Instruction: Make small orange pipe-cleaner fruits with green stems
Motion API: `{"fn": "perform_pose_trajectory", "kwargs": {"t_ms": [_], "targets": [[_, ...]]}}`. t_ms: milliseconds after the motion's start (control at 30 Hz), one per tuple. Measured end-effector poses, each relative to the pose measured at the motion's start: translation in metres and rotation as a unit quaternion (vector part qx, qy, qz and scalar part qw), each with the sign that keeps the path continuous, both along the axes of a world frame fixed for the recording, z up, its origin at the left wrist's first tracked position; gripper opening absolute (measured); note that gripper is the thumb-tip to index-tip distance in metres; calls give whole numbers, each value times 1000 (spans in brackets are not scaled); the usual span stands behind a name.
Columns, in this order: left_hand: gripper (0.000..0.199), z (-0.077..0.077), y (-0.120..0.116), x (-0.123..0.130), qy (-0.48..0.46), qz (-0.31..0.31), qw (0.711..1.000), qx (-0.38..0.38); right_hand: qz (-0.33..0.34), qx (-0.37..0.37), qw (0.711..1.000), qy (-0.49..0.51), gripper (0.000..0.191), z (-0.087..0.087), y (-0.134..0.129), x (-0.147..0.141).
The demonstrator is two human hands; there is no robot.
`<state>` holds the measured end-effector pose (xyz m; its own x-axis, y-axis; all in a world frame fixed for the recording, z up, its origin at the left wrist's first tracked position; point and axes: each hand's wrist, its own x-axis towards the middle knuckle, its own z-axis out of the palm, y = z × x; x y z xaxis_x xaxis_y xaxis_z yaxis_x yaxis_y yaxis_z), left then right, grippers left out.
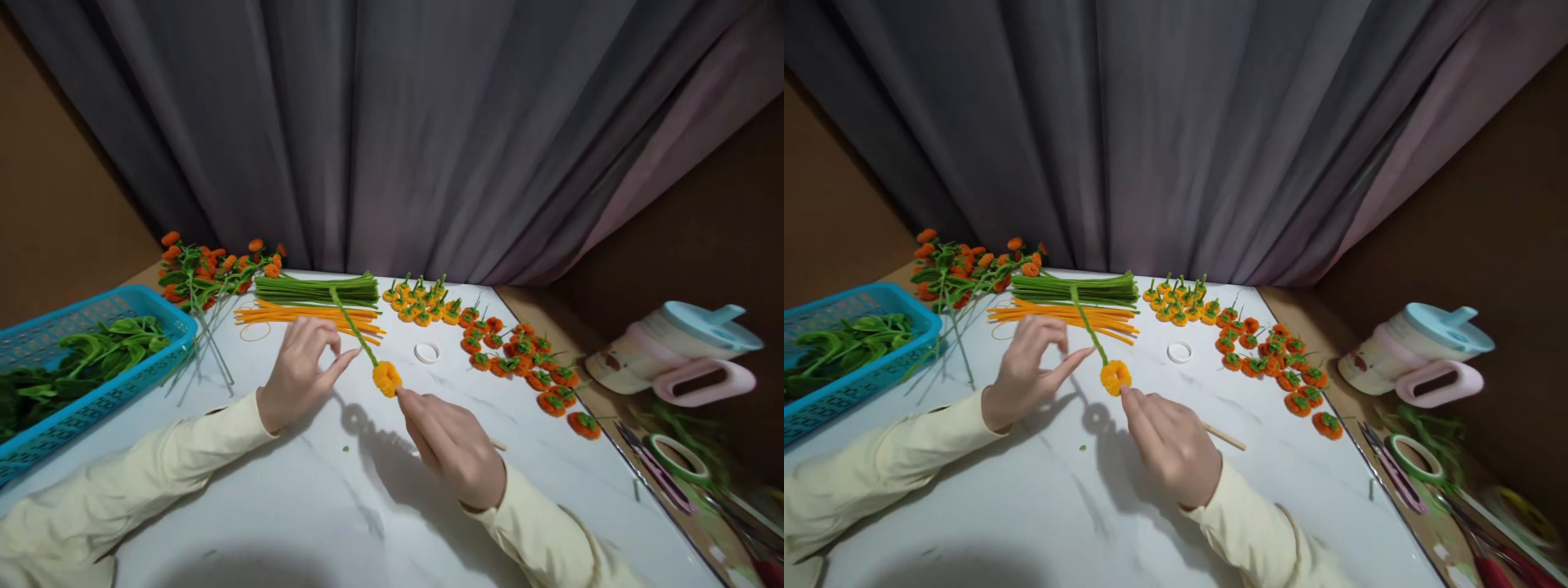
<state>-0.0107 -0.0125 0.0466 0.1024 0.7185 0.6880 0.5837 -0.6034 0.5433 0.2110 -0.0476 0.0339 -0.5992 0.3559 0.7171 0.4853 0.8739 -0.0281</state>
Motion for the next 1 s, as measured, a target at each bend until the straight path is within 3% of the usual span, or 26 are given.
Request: {"fn": "perform_pose_trajectory", "kwargs": {"t_ms": [33,67,100,167,200,300,367,467,700,1000], "targets": [[24,2,-5,0,-22,0,1000,-8,3,69,997,-29,37,5,1,1],[25,3,-11,1,-40,-41,997,-60,6,117,992,-54,36,9,2,0],[23,3,-17,2,-56,-105,980,-158,11,148,986,-74,33,12,3,-1],[25,-3,-26,5,-128,-222,903,-344,21,175,979,-98,29,12,4,-5],[29,-7,-29,7,-172,-252,865,-399,26,180,978,-102,29,9,4,-8],[38,-24,-32,11,-302,-285,769,-485,45,172,980,-95,27,-5,4,-15],[38,-34,-30,12,-336,-290,741,-504,57,151,983,-83,25,-16,4,-18],[34,-43,-27,11,-328,-282,743,-510,77,119,987,-71,25,-28,4,-18],[38,-43,-27,11,-238,-192,828,-469,68,56,996,-27,21,-37,8,-18],[35,-46,-30,12,-215,-171,842,-464,45,16,998,-46,26,-39,7,-15]]}}
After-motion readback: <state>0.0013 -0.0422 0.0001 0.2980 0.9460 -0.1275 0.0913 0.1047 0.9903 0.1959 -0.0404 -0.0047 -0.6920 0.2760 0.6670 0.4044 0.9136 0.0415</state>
